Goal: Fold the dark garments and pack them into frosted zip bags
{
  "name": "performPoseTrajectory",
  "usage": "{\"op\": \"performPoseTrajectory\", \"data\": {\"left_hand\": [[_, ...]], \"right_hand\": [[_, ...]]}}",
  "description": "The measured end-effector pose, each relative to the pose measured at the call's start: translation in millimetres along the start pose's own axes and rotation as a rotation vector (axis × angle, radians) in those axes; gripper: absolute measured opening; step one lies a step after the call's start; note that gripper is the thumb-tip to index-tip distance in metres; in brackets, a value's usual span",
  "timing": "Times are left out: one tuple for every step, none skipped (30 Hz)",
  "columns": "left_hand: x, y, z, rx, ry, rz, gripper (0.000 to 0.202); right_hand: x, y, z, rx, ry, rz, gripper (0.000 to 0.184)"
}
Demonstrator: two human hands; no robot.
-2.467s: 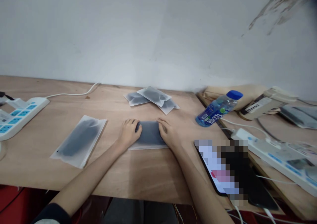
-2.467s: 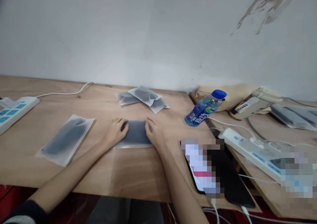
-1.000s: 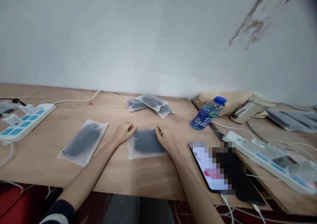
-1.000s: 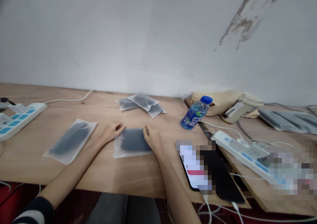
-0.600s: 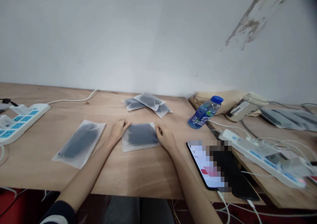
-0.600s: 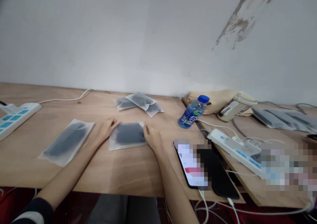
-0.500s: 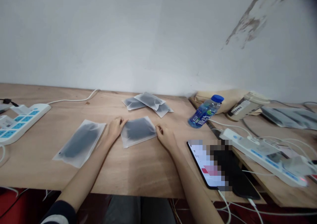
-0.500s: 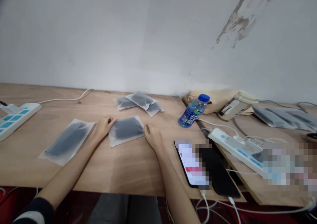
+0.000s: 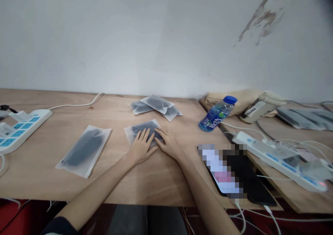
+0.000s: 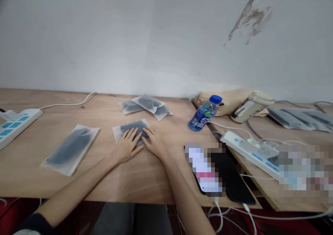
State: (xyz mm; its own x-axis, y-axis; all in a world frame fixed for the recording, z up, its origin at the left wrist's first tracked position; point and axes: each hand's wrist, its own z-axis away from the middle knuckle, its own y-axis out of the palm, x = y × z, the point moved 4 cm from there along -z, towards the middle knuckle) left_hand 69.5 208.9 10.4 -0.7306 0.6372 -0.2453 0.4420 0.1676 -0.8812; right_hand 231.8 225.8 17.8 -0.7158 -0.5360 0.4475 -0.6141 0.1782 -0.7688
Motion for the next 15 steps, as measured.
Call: {"op": "performPoseTrajectory", "data": {"left_hand": [[-1,3.9,1,0.010,0.004,-0.016,0.056],[1,6.2,1,0.023,0.008,-0.022,0.054],[3,7.0,1,0.041,0.014,-0.019,0.052],[6,6.5,0,0.062,0.021,-0.012,0.050],[10,5.2,-1,0.079,0.026,-0.003,0.049],[14,3.4,-2,0.092,0.030,0.008,0.048],[17,1.5,-3,0.099,0.032,0.019,0.047],[20,-0.1,-4,0.104,0.034,0.030,0.047],[22,-1.1,-4,0.108,0.039,0.041,0.048],[23,-1.7,-4,0.114,0.047,0.051,0.050],[24,-1.9,-4,0.120,0.055,0.060,0.053],[25,-1.8,-4,0.126,0.063,0.067,0.056],[25,-1.7,-4,0.131,0.071,0.070,0.059],[25,-1.5,-4,0.134,0.077,0.071,0.060],[25,-1.5,-4,0.133,0.082,0.069,0.060]], "right_hand": [[-2,2,0,0.008,0.009,0.003,0.038],[-5,2,0,0.007,0.016,0.002,0.036],[-7,2,-1,-0.001,0.021,-0.001,0.035],[-9,2,-1,-0.013,0.026,-0.003,0.034],[-10,1,-2,-0.026,0.032,-0.004,0.032],[-11,0,-2,-0.038,0.038,-0.006,0.030],[-11,-2,-3,-0.047,0.042,-0.008,0.029],[-11,-3,-3,-0.054,0.046,-0.013,0.028],[-11,-4,-3,-0.058,0.051,-0.020,0.027],[-11,-4,-3,-0.059,0.058,-0.029,0.026],[-11,-5,-3,-0.059,0.066,-0.037,0.026],[-10,-5,-3,-0.056,0.076,-0.043,0.025],[-10,-6,-3,-0.054,0.088,-0.048,0.025],[-10,-6,-2,-0.052,0.099,-0.051,0.025],[-11,-6,-2,-0.051,0.109,-0.051,0.025]]}}
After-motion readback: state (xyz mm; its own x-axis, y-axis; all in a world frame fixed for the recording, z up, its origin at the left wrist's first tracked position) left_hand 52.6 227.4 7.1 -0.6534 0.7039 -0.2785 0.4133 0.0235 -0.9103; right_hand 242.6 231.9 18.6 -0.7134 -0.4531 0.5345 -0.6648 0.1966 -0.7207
